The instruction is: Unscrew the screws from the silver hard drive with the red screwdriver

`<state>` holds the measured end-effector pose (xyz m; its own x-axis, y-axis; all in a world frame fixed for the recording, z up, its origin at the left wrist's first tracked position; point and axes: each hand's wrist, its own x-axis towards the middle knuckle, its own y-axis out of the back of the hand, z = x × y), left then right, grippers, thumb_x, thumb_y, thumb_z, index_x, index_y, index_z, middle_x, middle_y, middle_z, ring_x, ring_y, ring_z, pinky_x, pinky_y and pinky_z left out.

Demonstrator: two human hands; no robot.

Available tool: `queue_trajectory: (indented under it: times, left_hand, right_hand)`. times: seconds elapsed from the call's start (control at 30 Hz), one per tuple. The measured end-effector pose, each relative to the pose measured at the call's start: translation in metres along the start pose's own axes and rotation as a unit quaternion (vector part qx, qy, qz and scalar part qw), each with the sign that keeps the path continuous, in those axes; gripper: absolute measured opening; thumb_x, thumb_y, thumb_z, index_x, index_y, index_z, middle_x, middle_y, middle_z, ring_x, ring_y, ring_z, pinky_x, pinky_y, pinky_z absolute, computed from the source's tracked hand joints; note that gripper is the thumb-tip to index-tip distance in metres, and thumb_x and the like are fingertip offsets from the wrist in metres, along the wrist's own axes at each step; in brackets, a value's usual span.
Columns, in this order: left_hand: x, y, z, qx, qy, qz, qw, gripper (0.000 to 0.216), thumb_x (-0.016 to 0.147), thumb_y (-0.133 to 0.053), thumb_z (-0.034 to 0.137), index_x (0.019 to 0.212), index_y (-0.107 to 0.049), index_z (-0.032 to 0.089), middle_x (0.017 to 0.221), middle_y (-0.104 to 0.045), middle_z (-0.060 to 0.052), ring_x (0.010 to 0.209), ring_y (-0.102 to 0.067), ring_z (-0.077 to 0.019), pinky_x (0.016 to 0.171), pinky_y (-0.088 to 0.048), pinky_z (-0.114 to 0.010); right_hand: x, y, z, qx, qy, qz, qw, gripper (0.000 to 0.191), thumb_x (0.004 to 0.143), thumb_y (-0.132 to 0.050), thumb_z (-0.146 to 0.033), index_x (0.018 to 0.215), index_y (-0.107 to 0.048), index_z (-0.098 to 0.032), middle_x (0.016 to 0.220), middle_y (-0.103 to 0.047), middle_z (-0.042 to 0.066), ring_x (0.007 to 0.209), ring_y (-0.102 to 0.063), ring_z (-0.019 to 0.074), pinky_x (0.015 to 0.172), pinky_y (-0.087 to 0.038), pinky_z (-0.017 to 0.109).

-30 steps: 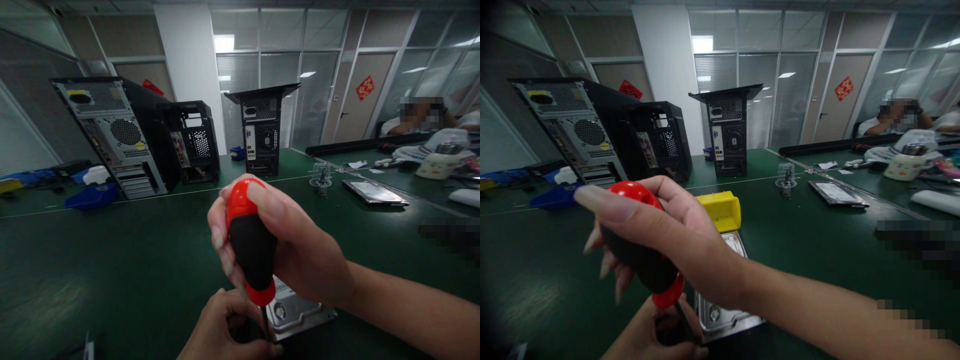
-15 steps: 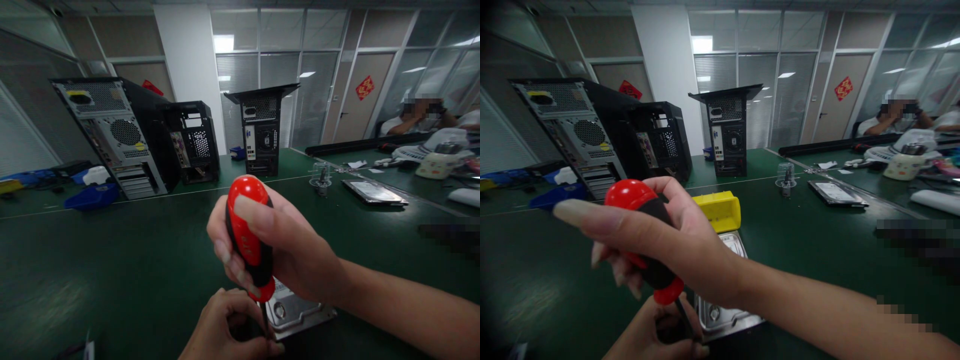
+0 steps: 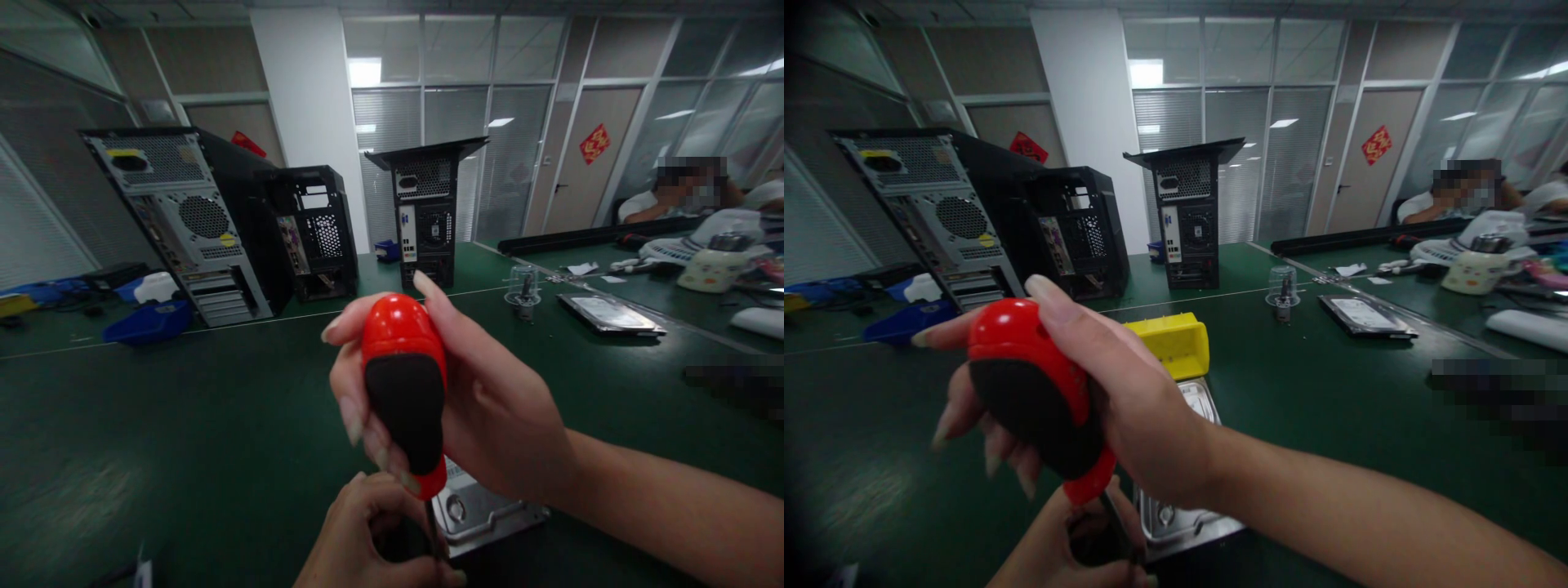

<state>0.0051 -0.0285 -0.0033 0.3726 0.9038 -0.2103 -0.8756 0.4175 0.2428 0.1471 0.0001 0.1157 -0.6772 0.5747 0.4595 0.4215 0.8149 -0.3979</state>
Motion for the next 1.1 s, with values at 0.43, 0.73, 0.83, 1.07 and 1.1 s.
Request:
queue_trajectory:
  times: [0.43,0.73,0.83,1.07,1.1]
  left_hand:
    - [0.001,-0.001,0.001,-0.014,0.009,0.004,1.000,0.019,0.056,-0.084,0.017,0.069,-0.070,0.017,0.070,-0.067,0.002,0.073,-0.064,-0.0184,0.070,-0.049,-0.027]
    - [0.000,0.000,-0.002,-0.058,-0.077,0.002,0.995,0.022,0.054,-0.089,0.019,0.068,-0.073,0.016,0.072,-0.070,0.000,0.080,-0.066,-0.0206,0.075,-0.050,-0.028]
    - [0.001,-0.001,-0.008,-0.030,-0.078,0.007,0.996,0.024,0.052,-0.091,0.020,0.069,-0.074,0.016,0.075,-0.070,0.000,0.082,-0.066,-0.0213,0.075,-0.049,-0.028]
    - [0.000,-0.001,-0.012,-0.119,-0.055,-0.028,0.991,0.027,0.053,-0.089,0.014,0.071,-0.069,0.015,0.078,-0.070,0.001,0.078,-0.068,-0.0190,0.073,-0.052,-0.027]
    - [0.000,-0.001,-0.012,-0.115,-0.055,-0.027,0.991,0.028,0.052,-0.089,0.013,0.071,-0.069,0.015,0.079,-0.070,0.000,0.079,-0.068,-0.0191,0.074,-0.052,-0.027]
  right_hand:
    - [0.001,-0.009,-0.006,-0.025,-0.062,0.093,0.993,0.058,0.057,-0.085,-0.046,0.092,-0.045,-0.021,0.066,-0.059,-0.005,0.050,-0.050,0.0056,0.044,-0.042,0.012]
    - [0.001,-0.005,-0.002,0.005,-0.017,0.006,1.000,0.034,0.097,-0.044,-0.044,0.099,-0.064,-0.017,0.083,-0.059,0.001,0.069,-0.054,0.0087,0.063,-0.047,0.016]
    - [-0.001,-0.004,-0.001,-0.014,0.003,0.016,1.000,0.035,0.097,-0.041,-0.048,0.101,-0.060,-0.018,0.078,-0.056,0.001,0.061,-0.050,0.0076,0.054,-0.044,0.015]
    - [-0.008,-0.002,0.002,-0.043,-0.019,0.043,0.998,0.029,0.083,-0.070,-0.044,0.097,-0.051,-0.028,0.073,-0.056,-0.006,0.051,-0.047,0.0047,0.049,-0.041,0.014]
    - [-0.008,-0.002,0.001,-0.047,-0.020,0.046,0.998,0.027,0.083,-0.069,-0.043,0.094,-0.051,-0.026,0.072,-0.056,-0.005,0.051,-0.047,0.0046,0.049,-0.041,0.014]
